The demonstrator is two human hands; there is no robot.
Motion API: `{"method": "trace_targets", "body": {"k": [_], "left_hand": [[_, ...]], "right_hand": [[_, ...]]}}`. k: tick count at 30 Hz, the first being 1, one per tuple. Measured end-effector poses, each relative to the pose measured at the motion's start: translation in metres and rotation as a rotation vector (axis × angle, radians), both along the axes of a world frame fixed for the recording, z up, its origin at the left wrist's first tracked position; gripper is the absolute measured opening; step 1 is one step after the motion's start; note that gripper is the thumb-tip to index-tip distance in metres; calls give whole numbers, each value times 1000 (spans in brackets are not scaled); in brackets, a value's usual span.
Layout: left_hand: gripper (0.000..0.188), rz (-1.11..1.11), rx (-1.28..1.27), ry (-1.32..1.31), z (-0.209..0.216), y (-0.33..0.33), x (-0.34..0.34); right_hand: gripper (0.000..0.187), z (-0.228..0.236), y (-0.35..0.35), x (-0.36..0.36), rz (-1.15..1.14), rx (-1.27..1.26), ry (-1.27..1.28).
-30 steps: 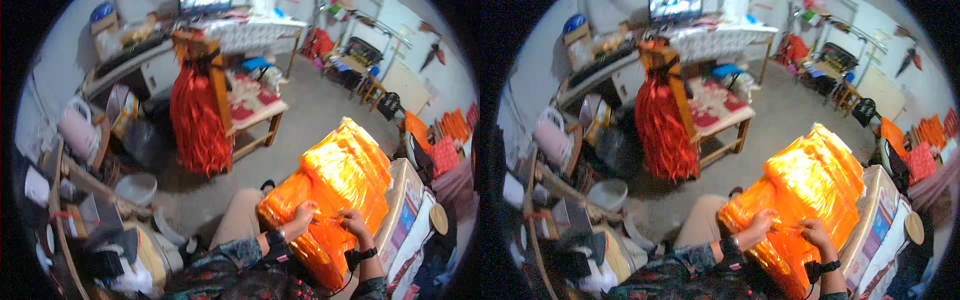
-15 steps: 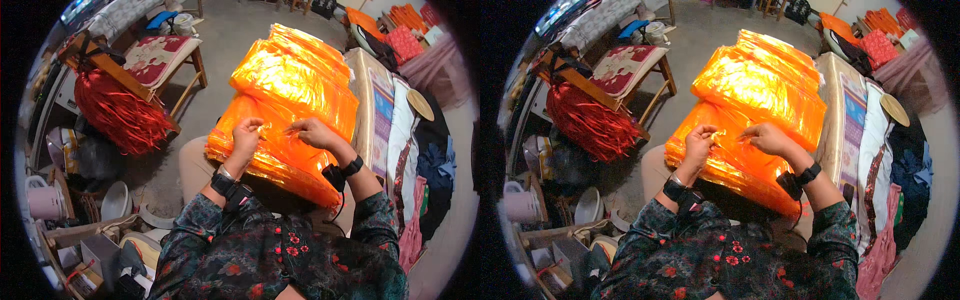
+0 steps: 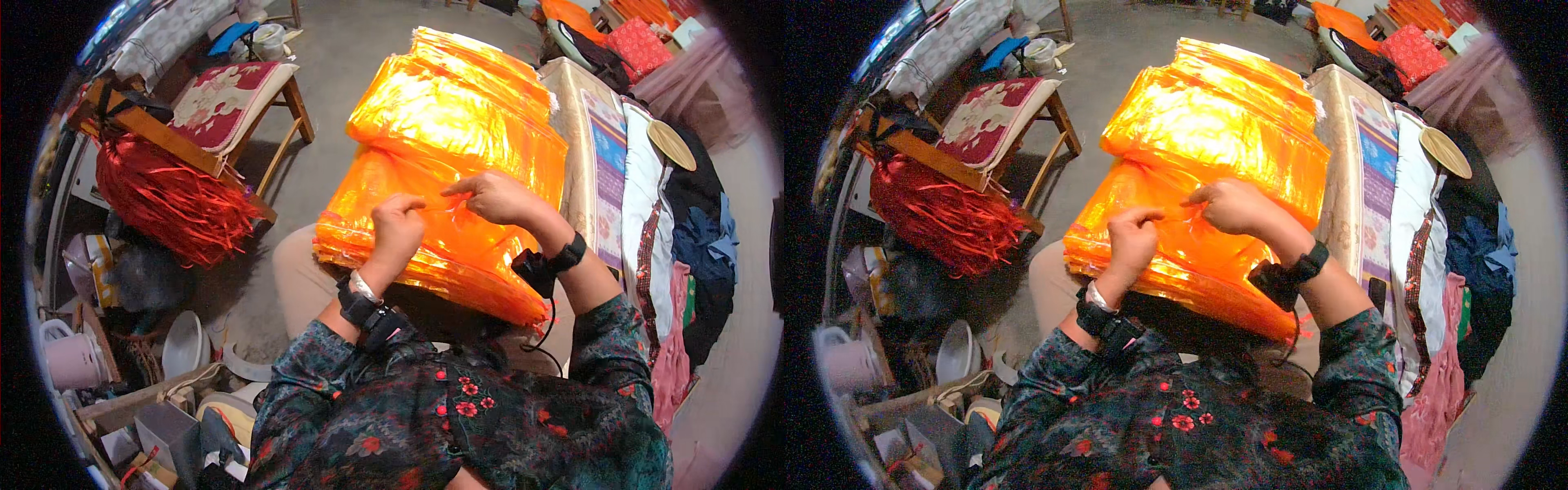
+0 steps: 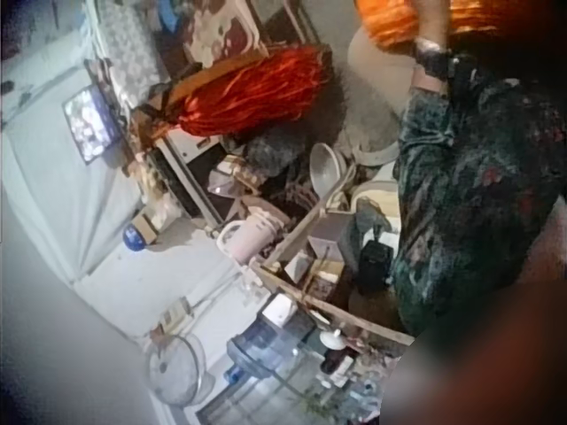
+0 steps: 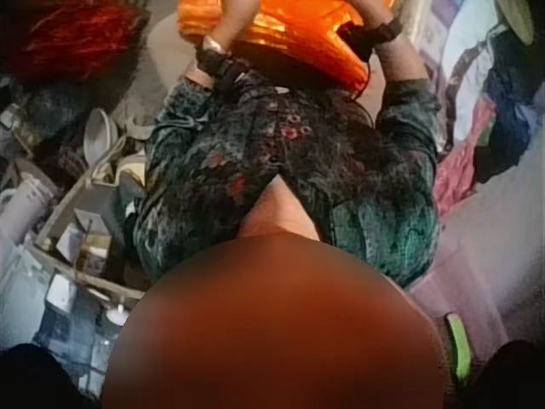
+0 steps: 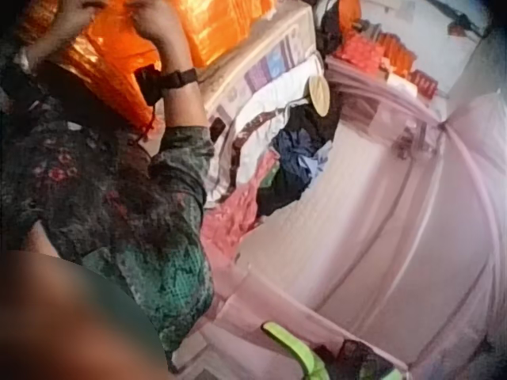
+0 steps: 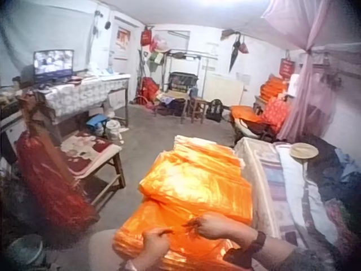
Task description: The recorder is tying bundles of orange plastic sheets with red plastic strips.
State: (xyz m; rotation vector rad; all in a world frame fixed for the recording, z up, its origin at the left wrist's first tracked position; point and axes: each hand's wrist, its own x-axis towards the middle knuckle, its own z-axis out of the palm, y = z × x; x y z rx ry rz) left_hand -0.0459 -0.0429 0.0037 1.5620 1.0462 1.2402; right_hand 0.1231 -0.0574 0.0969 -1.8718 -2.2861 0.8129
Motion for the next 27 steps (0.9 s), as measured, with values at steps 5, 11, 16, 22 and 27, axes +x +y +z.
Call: {"method": "trace_targets", "body": {"k": [5,11,16,22,27], "left_hand": [[15,-62,225,24,25,-7,31],[26,-47,-101,-69,-6,-34,51],[23,-119,-903,-329,4,-6,33],[16,-89,-953,-407,2,10,24],[15,-180,-524,-27,2,12,33]], "right_hand": [[40,-41,2,10,-141,-20,434],[35,-25,18,25,-291,-184,514],[30,1,29,31,-173,-208,305],[30,8,53,32,51,-262,-35],[30,8,47,2,190,-306,-181]]}}
